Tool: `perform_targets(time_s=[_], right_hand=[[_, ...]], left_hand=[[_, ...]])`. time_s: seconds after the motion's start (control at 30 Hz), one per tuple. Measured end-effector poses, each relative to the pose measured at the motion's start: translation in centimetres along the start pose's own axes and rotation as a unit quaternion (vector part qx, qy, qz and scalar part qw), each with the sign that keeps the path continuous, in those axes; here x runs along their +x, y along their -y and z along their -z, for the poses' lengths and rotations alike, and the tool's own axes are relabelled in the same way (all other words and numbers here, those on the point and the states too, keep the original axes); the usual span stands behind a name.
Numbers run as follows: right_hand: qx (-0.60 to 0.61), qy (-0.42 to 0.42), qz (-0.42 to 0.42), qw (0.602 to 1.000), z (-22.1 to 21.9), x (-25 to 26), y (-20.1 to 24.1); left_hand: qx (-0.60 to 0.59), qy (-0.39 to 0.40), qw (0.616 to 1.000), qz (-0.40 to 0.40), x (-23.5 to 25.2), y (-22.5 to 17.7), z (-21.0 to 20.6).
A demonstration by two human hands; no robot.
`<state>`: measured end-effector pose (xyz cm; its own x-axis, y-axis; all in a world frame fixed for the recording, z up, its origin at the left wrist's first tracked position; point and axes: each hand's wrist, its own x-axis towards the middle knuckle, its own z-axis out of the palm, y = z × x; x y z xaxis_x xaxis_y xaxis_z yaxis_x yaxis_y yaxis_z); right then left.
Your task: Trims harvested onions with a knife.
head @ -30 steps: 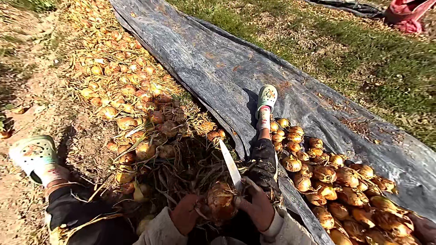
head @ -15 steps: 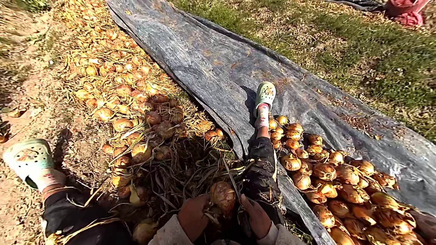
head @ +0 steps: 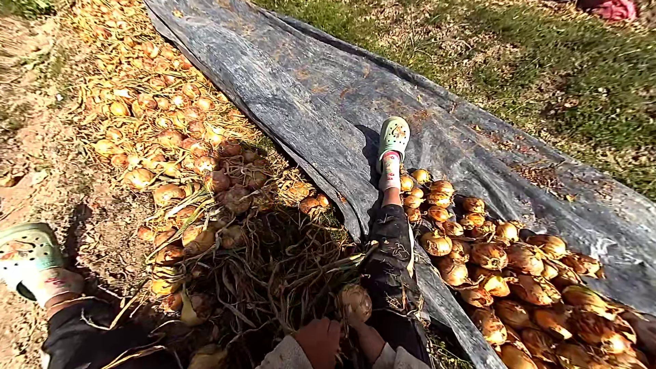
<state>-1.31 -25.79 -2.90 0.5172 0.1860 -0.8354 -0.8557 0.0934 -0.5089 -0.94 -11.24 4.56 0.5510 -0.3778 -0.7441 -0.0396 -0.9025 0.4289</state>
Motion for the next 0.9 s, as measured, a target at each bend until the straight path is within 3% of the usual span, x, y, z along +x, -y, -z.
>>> perform_targets(time_s=[0.1, 0.17, 0.23, 0.3, 0.33, 0.4, 0.43, 0.5, 0.53, 0.7, 0.83, 0.9], right_hand=[[-0.022, -0.036, 0.032, 0.999, 0.3, -0.6, 1.5], [-0.016, -0.06, 0.134, 0.989, 1.2, -0.6, 3.3], [0.024, -0.1, 0.292, 0.951, 2.6, -0.3, 5.4], [0.029, -0.174, 0.427, 0.887, 4.1, -1.0, 8.5], [0.026, -0.208, 0.468, 0.859, 5.1, -2.0, 10.3], [0.044, -0.222, 0.5, 0.836, 8.2, -3.5, 12.9], [0.049, -0.22, 0.505, 0.833, 9.9, -3.7, 13.5], [0.053, -0.217, 0.479, 0.849, 12.2, -3.5, 13.0], [0.058, -0.216, 0.455, 0.862, 12.5, -3.3, 12.2], [0.072, -0.165, 0.293, 0.939, 9.3, -2.3, 6.7], [0.022, -0.089, 0.194, 0.977, 6.4, -2.6, 5.1], [-0.029, -0.059, 0.169, 0.983, 5.7, -2.8, 5.3]], left_hand=[[-0.001, -0.037, 0.999, -0.024, 1.2, -0.3, 0.9], [0.003, -0.117, 0.99, -0.085, 2.6, -0.9, 3.1], [0.02, -0.262, 0.948, -0.18, 4.7, -2.2, 5.5], [0.0, -0.422, 0.871, -0.25, 7.8, -3.1, 7.9], [-0.012, -0.479, 0.841, -0.252, 9.5, -3.1, 9.2], [-0.019, -0.522, 0.831, -0.19, 11.6, -2.3, 11.7], [-0.007, -0.495, 0.859, -0.129, 12.2, -1.7, 12.9], [0.019, -0.354, 0.935, 0.021, 13.9, -0.3, 15.1], [0.034, -0.305, 0.949, 0.072, 15.5, 0.9, 15.6], [0.1, -0.225, 0.961, 0.129, 20.1, 4.7, 15.8], [0.074, -0.186, 0.96, 0.197, 18.3, 5.1, 15.5], [-0.013, -0.185, 0.959, 0.216, 16.3, 6.6, 15.3]])
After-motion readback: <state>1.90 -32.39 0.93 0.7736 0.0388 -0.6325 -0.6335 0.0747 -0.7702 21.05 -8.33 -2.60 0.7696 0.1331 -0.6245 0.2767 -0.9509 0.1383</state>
